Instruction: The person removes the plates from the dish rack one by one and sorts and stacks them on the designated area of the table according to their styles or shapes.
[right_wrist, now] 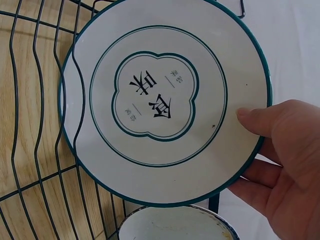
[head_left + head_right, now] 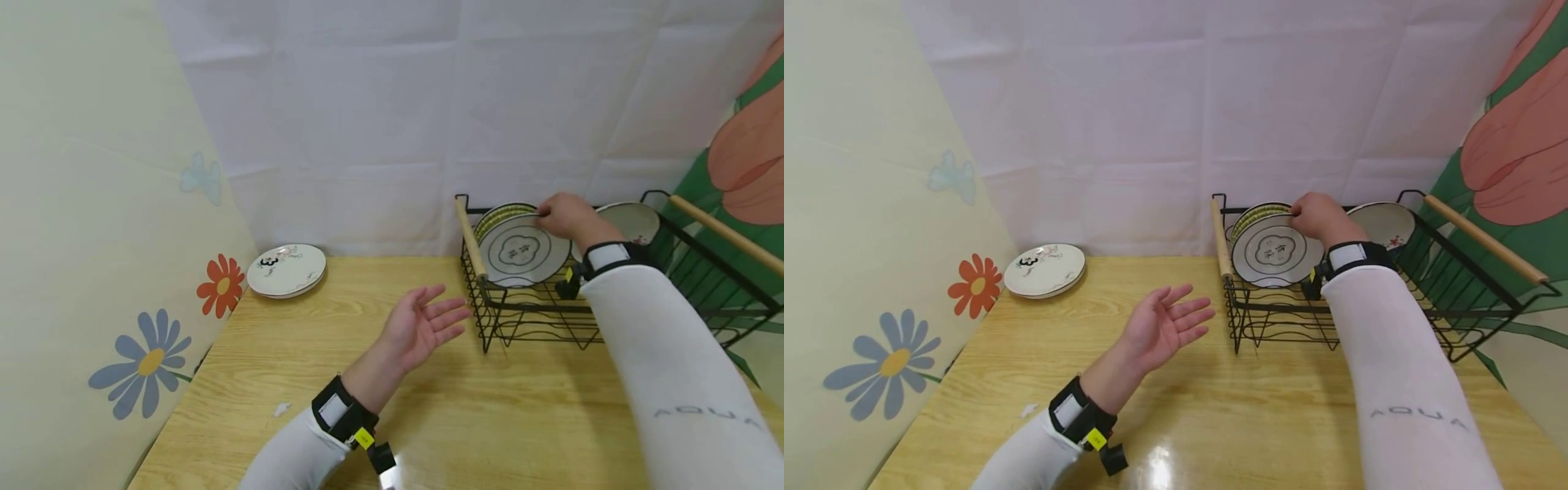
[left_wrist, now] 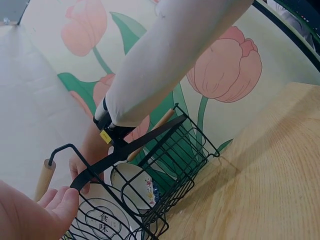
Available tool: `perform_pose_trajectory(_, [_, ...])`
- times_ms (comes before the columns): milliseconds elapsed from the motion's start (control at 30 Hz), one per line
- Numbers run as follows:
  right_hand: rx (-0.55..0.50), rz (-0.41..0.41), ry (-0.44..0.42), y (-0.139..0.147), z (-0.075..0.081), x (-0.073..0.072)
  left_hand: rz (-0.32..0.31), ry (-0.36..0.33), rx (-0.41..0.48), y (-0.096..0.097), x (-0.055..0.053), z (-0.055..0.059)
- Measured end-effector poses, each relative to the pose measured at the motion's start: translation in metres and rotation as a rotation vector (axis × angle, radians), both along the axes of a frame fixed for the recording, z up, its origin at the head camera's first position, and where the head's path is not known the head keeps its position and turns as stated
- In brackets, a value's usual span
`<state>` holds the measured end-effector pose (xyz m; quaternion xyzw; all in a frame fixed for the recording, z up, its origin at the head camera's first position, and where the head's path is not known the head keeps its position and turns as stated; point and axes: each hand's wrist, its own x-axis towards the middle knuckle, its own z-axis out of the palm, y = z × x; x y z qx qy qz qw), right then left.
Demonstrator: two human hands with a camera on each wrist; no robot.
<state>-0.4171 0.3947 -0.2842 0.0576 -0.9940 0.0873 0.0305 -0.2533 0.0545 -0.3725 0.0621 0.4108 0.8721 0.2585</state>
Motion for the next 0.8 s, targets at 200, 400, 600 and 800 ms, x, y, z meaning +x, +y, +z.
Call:
perform_pose_trajectory(200, [0.024, 0.036, -0.004, 0.002, 0.005, 0.001, 0.002, 0.002, 0.002, -0.001, -0.004, -0.001])
perform_pose_trajectory(400, [0.014, 0.062, -0.010, 0.005, 0.007, 0.003, 0.011, 0.002, -0.006, -0.002, -0.007, -0.003])
perform_pose_trajectory(600, [-0.009, 0.076, 0.008, 0.015, 0.018, 0.003, 0.004, 0.001, -0.011, -0.003, -0.009, -0.004])
perform_pose_trajectory(800, [-0.015, 0.083, 0.029, 0.020, 0.040, 0.006, 0.009, 0.010, -0.018, -0.005, -0.011, -0.003])
